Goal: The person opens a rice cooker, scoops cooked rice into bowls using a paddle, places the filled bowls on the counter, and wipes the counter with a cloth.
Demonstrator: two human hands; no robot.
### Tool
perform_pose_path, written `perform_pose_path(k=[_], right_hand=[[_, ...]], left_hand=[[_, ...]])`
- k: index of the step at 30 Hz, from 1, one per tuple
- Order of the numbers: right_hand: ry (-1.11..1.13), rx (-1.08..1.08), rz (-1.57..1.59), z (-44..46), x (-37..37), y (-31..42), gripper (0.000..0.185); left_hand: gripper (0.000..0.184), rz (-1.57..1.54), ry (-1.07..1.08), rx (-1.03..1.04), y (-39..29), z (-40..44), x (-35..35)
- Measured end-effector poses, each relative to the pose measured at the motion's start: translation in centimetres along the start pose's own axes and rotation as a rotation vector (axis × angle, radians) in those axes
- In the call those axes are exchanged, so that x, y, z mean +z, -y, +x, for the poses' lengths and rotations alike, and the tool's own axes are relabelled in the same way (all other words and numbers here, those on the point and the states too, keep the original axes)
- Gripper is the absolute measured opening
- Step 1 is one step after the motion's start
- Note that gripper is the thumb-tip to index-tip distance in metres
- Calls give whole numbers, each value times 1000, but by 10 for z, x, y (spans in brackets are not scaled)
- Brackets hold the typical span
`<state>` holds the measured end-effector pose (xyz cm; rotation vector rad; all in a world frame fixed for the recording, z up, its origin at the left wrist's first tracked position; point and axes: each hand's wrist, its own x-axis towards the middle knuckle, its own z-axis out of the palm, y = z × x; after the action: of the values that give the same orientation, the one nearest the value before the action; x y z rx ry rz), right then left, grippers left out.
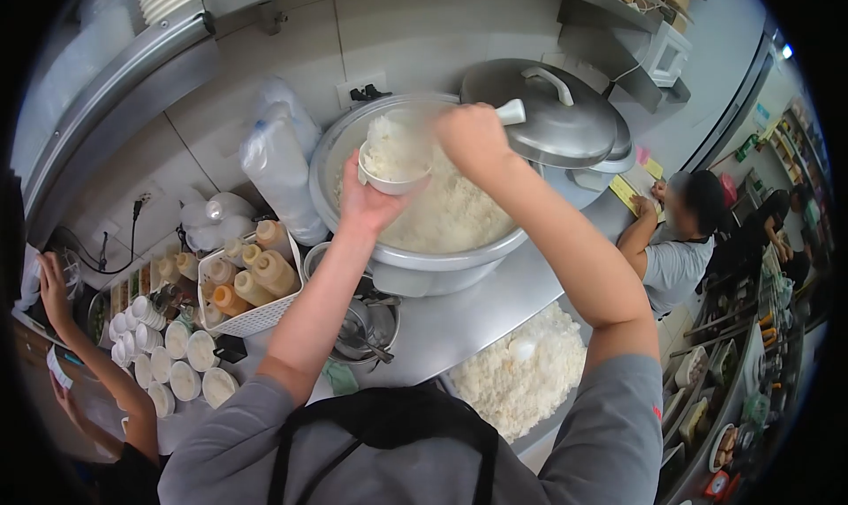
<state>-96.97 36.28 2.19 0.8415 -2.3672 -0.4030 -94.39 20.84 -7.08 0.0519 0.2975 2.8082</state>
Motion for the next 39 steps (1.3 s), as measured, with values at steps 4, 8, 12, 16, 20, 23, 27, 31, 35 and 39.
perform_pose_path(k=[4,8,12,16,20,23,27,31,35,39], right_hand=[[-126,168,198,-13,-26,-17,24],[-239,-11,222,-27,-31,-9,39],[-131,-135,9,-34,-19,18,44],[-1,-147,0,-31,-1,31,45],[22,-210,156,-20,-24,7,44],[67,-5,265,-12,-42,-14,45],[-66,53,275,-7,-26,2,46],[-63,-71,324,-21,-15,29,45],[101,-70,524,-18,-24,6,41],[-123,182,646,-6,-33,-11,37]], left_hand=[[58,31,0,47,-5,-2,8],[57,11,6,52,-8,-2,9],[56,9,43,9,-7,4,6],[54,-14,47,-17,-4,10,-3],[55,81,18,-8,-11,8,-5],[56,157,20,-22,-19,2,-4],[57,173,33,-43,-17,-2,-4],[58,104,65,-56,-20,-2,-6],[58,227,52,-85,-24,-2,-13],[57,422,37,-77,-26,-17,6]])
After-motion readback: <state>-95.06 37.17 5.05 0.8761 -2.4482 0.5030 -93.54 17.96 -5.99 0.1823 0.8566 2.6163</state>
